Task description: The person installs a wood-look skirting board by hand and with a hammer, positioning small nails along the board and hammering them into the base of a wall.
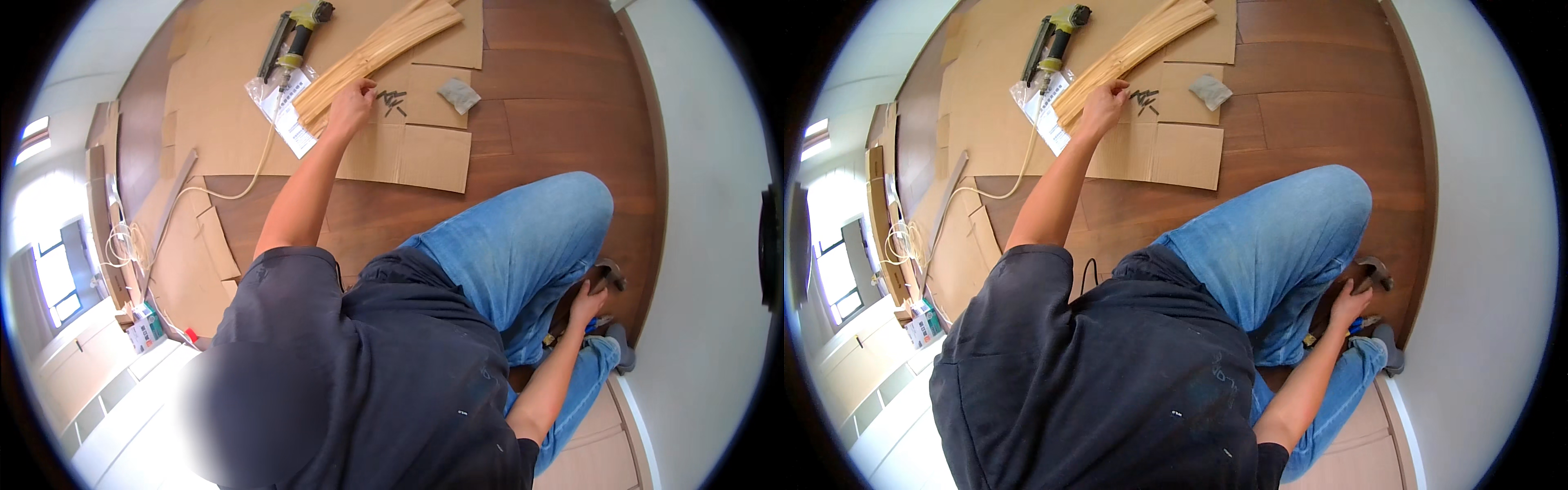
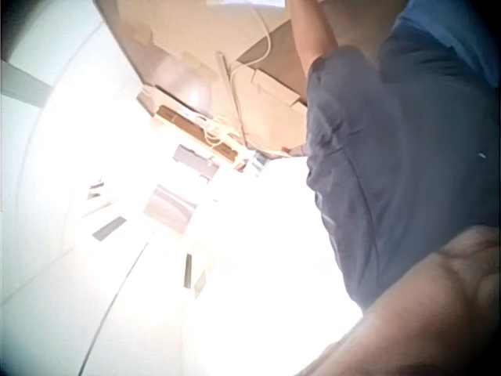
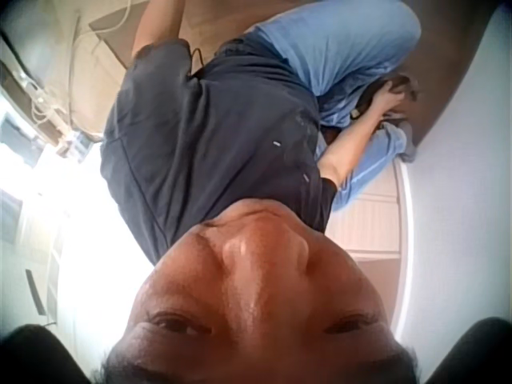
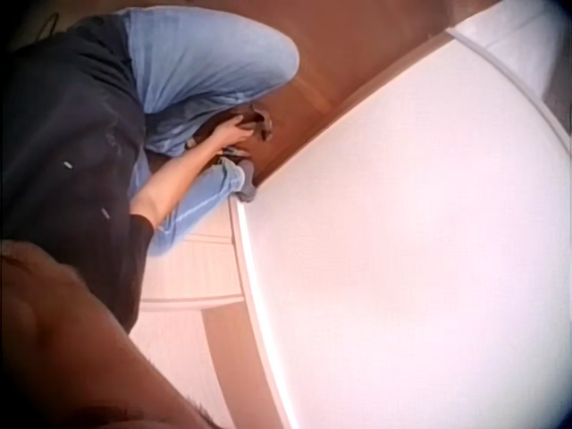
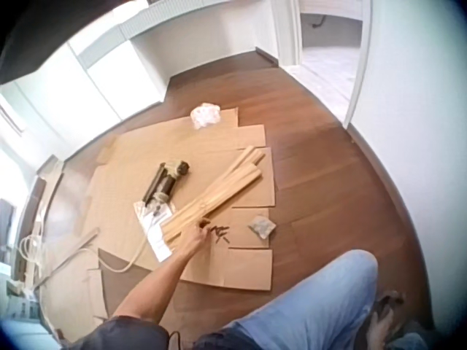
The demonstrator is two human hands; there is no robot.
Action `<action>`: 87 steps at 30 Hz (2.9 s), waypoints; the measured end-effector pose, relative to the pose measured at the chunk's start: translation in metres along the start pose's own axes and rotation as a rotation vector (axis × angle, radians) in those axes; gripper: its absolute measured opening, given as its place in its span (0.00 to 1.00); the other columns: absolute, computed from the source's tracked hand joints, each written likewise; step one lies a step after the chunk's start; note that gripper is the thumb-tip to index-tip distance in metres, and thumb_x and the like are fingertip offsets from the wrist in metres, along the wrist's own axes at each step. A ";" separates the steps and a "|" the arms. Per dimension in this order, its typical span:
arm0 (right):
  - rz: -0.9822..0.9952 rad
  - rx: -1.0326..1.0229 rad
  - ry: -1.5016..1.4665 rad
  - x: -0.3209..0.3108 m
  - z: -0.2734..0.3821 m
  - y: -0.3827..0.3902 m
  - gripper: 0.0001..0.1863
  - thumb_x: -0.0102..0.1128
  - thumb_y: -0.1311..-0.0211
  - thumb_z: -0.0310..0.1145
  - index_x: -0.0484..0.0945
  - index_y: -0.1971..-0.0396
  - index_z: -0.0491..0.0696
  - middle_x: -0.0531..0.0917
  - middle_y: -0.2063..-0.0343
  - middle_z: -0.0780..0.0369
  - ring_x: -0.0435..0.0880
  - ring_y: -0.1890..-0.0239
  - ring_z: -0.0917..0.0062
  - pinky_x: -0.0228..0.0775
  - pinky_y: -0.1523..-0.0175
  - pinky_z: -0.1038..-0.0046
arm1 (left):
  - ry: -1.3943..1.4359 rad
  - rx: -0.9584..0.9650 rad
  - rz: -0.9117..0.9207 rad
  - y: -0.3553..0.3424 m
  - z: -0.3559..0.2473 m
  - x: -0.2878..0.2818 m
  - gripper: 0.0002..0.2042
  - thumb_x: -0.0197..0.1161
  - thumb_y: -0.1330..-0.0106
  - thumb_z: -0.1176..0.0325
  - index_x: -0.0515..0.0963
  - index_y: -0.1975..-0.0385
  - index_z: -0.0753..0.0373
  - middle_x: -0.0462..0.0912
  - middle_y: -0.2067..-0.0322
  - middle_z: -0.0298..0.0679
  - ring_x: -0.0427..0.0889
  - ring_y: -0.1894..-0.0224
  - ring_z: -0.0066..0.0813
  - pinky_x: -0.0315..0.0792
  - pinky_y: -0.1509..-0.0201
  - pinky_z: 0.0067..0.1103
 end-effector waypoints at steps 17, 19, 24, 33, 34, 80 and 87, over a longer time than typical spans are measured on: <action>-0.023 0.028 -0.009 -0.004 0.001 0.003 0.42 0.61 0.30 0.50 0.59 0.29 0.34 0.67 0.33 0.36 0.65 0.30 0.42 0.59 0.26 0.54 | -0.225 0.093 0.145 -0.015 -0.005 0.010 0.12 0.66 0.30 0.63 0.85 0.57 0.66 0.88 0.60 0.50 0.87 0.57 0.44 0.78 0.50 0.33; -0.022 0.018 -0.017 -0.002 0.003 0.005 0.42 0.61 0.30 0.50 0.59 0.29 0.34 0.67 0.33 0.36 0.64 0.29 0.43 0.59 0.26 0.54 | -0.238 0.023 0.216 -0.015 -0.002 0.012 0.12 0.66 0.30 0.63 0.85 0.57 0.66 0.89 0.60 0.50 0.87 0.57 0.44 0.78 0.50 0.33; -0.020 0.000 -0.038 0.003 0.005 0.004 0.42 0.61 0.30 0.50 0.60 0.29 0.33 0.67 0.33 0.36 0.63 0.28 0.43 0.58 0.26 0.55 | -0.144 -0.012 0.081 -0.001 0.019 0.003 0.13 0.66 0.30 0.63 0.84 0.55 0.65 0.89 0.61 0.48 0.88 0.57 0.43 0.78 0.51 0.33; -0.048 0.002 -0.015 -0.002 0.003 0.003 0.41 0.62 0.30 0.48 0.61 0.30 0.34 0.68 0.33 0.37 0.64 0.29 0.43 0.58 0.26 0.55 | -0.175 0.051 0.162 0.037 -0.016 0.025 0.14 0.66 0.32 0.61 0.83 0.57 0.66 0.88 0.60 0.52 0.86 0.56 0.49 0.77 0.49 0.36; -0.053 0.009 -0.017 -0.004 0.002 0.004 0.41 0.62 0.30 0.48 0.61 0.30 0.34 0.68 0.33 0.38 0.64 0.30 0.43 0.59 0.26 0.55 | -0.204 0.084 0.173 0.036 -0.018 0.028 0.14 0.66 0.32 0.60 0.84 0.58 0.66 0.87 0.59 0.53 0.85 0.55 0.52 0.77 0.49 0.39; 1.283 0.172 -1.606 -0.047 0.300 0.169 0.05 0.68 0.32 0.26 0.79 0.62 0.44 0.84 0.70 0.62 0.75 0.75 0.85 0.65 0.70 0.83 | 0.428 0.555 1.170 0.225 -0.313 0.059 0.08 0.72 0.32 0.65 0.86 0.65 0.64 0.83 0.64 0.36 0.81 0.57 0.28 0.74 0.52 0.25; 1.213 0.088 -1.669 -0.069 0.306 0.170 0.06 0.68 0.31 0.29 0.80 0.63 0.43 0.84 0.70 0.64 0.77 0.73 0.86 0.69 0.69 0.80 | 0.376 0.561 1.172 0.230 -0.342 0.047 0.08 0.70 0.30 0.64 0.86 0.62 0.62 0.82 0.65 0.36 0.82 0.60 0.28 0.76 0.54 0.26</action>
Point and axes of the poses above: each hand's wrist, its own y-axis away from the middle knuckle, its own x-axis out of the palm, z = x × y, the point moved 7 cm from there along -y, towards the middle knuckle
